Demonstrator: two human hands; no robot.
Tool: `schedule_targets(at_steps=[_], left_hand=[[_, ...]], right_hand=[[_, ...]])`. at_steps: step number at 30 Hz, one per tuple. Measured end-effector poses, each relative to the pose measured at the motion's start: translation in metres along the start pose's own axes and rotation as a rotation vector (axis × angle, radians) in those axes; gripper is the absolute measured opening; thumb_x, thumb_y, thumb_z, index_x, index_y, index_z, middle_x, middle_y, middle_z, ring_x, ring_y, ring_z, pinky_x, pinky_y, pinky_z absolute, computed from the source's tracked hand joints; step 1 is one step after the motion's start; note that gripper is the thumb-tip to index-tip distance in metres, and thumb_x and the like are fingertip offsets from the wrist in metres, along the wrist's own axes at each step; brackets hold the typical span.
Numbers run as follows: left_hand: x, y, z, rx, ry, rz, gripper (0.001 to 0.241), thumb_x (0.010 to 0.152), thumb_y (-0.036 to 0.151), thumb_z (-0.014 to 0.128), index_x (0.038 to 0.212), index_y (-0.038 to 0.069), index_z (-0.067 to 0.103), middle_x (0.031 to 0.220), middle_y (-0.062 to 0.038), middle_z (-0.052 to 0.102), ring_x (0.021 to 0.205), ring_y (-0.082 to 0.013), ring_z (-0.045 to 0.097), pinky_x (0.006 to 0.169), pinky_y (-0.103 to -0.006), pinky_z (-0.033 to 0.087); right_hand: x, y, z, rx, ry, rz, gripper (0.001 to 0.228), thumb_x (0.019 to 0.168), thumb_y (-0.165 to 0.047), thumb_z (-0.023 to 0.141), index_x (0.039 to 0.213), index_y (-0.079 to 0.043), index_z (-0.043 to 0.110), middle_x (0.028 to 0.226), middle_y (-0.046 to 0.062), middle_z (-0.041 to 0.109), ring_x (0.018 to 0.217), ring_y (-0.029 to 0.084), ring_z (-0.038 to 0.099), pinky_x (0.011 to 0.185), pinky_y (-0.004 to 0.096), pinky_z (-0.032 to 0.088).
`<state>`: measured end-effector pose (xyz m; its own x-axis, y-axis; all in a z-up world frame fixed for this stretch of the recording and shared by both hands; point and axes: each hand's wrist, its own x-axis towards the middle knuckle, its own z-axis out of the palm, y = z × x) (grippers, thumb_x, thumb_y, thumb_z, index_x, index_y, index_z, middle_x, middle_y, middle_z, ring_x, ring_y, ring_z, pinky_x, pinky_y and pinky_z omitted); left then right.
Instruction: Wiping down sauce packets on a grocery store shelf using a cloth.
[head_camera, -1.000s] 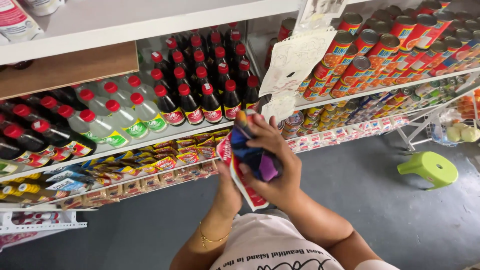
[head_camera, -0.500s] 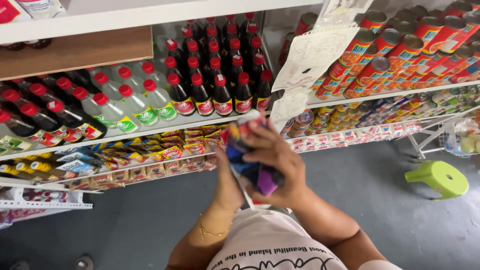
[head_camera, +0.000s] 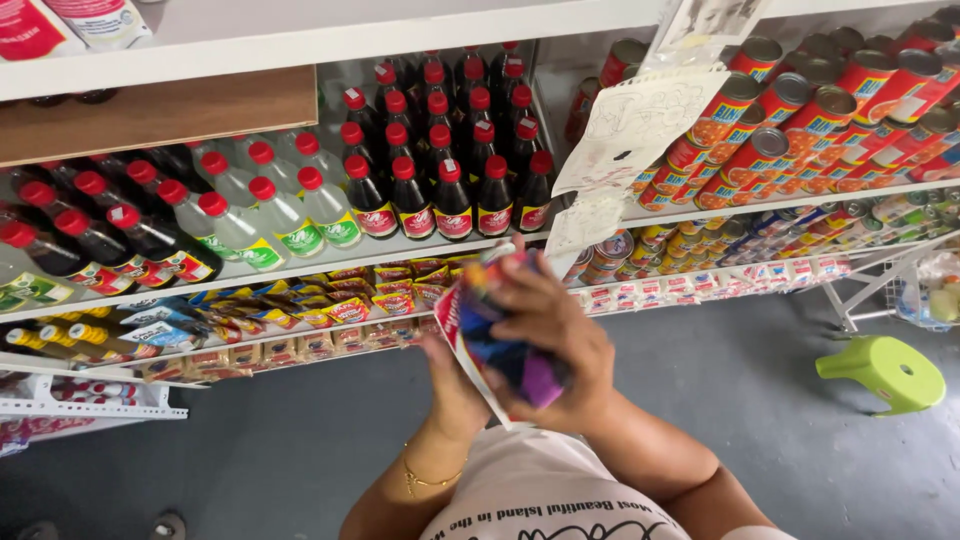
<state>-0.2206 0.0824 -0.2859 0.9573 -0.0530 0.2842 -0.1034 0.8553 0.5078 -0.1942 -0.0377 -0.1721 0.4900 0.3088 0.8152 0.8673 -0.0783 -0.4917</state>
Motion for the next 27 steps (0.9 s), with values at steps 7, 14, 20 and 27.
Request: schedule_targets(at_steps=[7, 14, 20, 27], left_hand=[[0.017, 0.024, 0.044, 0.303, -0.144, 0.166, 0.097, 0.099, 0.078, 0.040, 0.160, 0.003, 0.028, 0.157, -0.011, 0.043, 0.145, -0.0223, 0.043, 0.123, -0.0418, 0.036], [0.017, 0.027, 0.059, 0.404, -0.045, 0.149, 0.099, 0.096, 0.074, 0.028, 0.155, -0.006, 0.034, 0.148, -0.023, 0.054, 0.133, -0.0280, 0.055, 0.110, -0.0422, 0.050], [0.001, 0.009, 0.022, 0.128, -0.157, 0.079, 0.084, 0.104, 0.070, 0.037, 0.162, 0.010, 0.029, 0.167, -0.007, 0.032, 0.152, -0.0218, 0.034, 0.127, -0.0414, 0.026], [-0.001, 0.003, 0.016, 0.236, -0.171, 0.101, 0.078, 0.108, 0.063, 0.027, 0.161, 0.006, 0.029, 0.164, -0.009, 0.038, 0.148, -0.0236, 0.039, 0.124, -0.0422, 0.032]], right_hand=[[-0.002, -0.012, 0.004, -0.036, 0.004, -0.063, 0.035, 0.072, -0.018, 0.082, 0.100, -0.005, 0.065, 0.117, 0.017, 0.071, 0.127, 0.040, 0.064, 0.120, 0.063, 0.043], [0.005, 0.004, -0.001, 0.008, 0.176, -0.108, 0.037, 0.080, -0.015, 0.083, 0.106, 0.007, 0.068, 0.121, 0.027, 0.069, 0.125, 0.053, 0.062, 0.113, 0.069, 0.039], [0.004, -0.011, -0.006, -0.065, 0.009, -0.106, 0.036, 0.069, -0.010, 0.085, 0.099, -0.008, 0.065, 0.112, 0.012, 0.073, 0.124, 0.038, 0.067, 0.119, 0.064, 0.045], [0.002, -0.010, -0.005, -0.128, 0.076, -0.090, 0.036, 0.070, -0.013, 0.083, 0.099, -0.005, 0.064, 0.118, 0.018, 0.071, 0.126, 0.040, 0.064, 0.123, 0.068, 0.036]])
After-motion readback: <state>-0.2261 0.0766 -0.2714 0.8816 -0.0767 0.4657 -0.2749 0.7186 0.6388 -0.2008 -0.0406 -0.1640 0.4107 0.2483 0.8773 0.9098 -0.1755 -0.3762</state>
